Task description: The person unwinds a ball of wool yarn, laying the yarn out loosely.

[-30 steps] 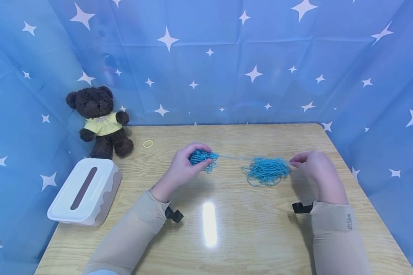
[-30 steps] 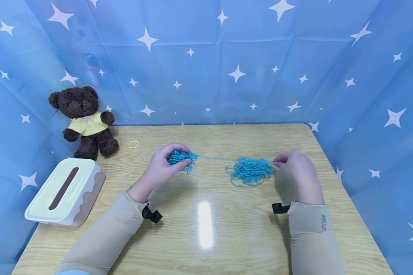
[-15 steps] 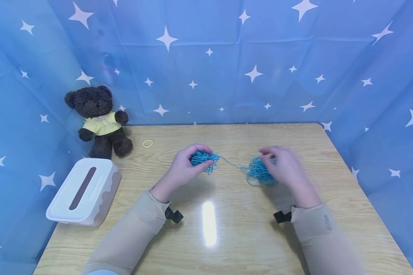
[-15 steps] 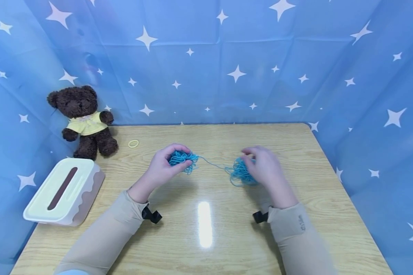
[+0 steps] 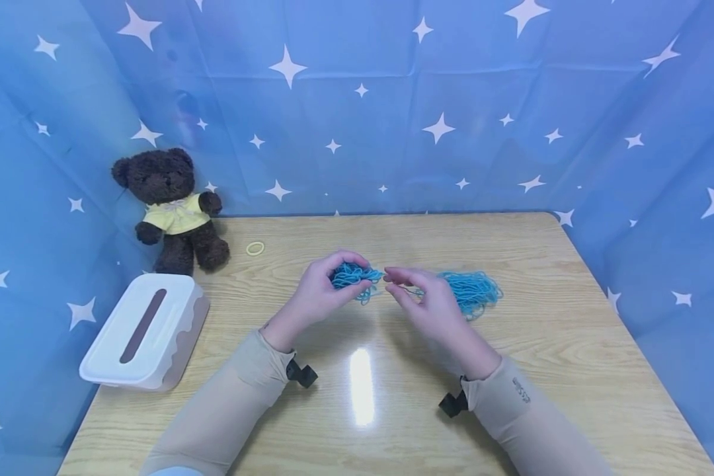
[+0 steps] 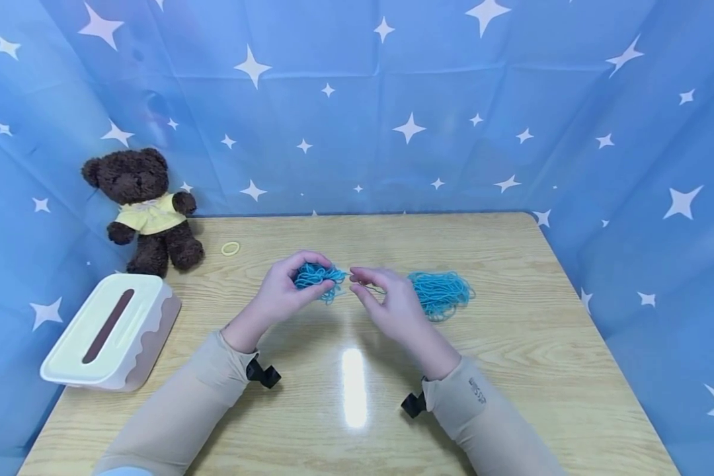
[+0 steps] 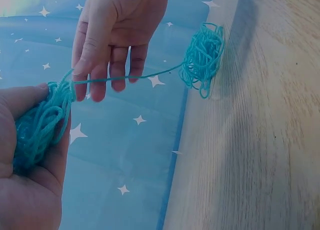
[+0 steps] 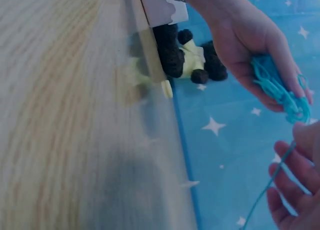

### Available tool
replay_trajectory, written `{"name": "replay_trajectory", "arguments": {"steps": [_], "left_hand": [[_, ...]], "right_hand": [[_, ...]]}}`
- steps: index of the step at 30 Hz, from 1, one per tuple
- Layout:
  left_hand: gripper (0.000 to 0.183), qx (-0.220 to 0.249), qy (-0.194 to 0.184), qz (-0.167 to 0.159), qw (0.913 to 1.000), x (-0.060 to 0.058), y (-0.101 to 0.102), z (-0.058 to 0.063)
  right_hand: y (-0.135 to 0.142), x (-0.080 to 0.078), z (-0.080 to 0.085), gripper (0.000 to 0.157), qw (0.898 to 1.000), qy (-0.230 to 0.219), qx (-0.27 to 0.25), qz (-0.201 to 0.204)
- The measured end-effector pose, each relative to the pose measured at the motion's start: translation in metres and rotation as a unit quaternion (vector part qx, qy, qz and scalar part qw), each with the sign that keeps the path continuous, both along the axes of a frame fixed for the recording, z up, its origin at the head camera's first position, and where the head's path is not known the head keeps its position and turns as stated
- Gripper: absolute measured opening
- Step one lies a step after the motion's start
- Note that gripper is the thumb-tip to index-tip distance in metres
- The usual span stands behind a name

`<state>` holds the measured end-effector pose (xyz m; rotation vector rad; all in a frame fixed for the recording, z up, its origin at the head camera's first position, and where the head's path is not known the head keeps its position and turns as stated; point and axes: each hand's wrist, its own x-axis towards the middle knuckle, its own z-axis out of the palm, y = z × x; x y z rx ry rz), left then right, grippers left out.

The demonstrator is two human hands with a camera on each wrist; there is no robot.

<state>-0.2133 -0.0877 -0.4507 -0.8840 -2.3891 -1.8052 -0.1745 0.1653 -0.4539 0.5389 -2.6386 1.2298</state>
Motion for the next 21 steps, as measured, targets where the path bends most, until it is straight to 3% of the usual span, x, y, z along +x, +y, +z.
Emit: {"name": "replay_trajectory", "arguments": {"steps": [8,14,21], "left_hand": [[0.028,0.003,-0.002,0.003,1.0000,0.001,0.000,0.002],[0.028,0.004,-0.014,0.007,0.9999,0.001,-0.001,0.003],[0.027,0.006,-0.022,0.015,0.9996,0.000,-0.002,0.002]], "right_hand": [[0.000,-0.001,-0.004,0.018,0.997,0.069,-0.019,-0.027],[0.026,-0.007,0.006,0.016,0.996,0.038,-0.051,-0.055],[0.070,-0.017,0.015,0.026,0.996,-0.032,-0.018,-0.079]]}}
